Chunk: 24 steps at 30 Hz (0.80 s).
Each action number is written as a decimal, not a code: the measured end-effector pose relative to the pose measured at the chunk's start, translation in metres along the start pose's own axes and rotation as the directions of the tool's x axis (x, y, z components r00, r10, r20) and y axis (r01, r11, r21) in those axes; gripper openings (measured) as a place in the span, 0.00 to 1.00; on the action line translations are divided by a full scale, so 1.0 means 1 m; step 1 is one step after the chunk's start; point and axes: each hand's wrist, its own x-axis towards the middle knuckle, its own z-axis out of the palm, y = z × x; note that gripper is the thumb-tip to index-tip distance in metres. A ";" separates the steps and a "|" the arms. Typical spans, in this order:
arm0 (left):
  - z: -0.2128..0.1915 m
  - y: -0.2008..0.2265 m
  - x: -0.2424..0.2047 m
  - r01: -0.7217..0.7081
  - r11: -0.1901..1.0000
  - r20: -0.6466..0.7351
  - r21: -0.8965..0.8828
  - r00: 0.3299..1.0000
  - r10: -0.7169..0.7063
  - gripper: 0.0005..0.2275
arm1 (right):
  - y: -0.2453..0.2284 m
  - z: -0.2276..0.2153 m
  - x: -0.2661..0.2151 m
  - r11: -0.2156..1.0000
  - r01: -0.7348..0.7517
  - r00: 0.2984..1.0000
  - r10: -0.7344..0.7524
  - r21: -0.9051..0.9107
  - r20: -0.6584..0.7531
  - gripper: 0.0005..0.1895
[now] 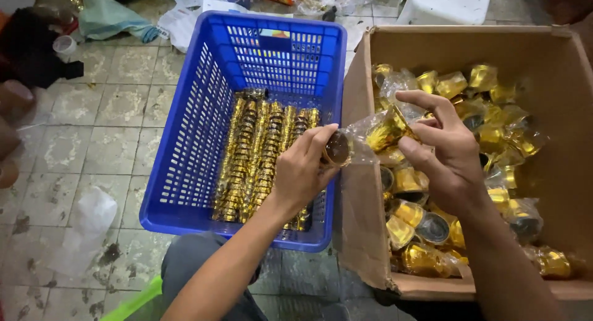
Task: Unwrapping gold-colored decorative items from a box and arranging them neatly in a plastic basket.
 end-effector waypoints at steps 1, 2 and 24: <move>0.000 0.000 0.000 0.006 1.000 0.008 -0.013 1.000 -0.006 0.28 | 0.001 0.000 -0.001 0.997 0.026 1.000 -0.026 -0.073 -0.003 0.19; 0.000 0.001 -0.001 0.012 1.000 0.016 -0.026 1.000 -0.012 0.29 | 0.002 0.000 -0.001 0.988 0.051 0.999 -0.052 -0.146 -0.004 0.17; 0.000 0.023 0.000 0.358 0.857 0.206 -0.372 0.931 -0.300 0.31 | 0.017 0.016 -0.010 0.925 0.166 0.968 -0.085 -0.343 0.238 0.20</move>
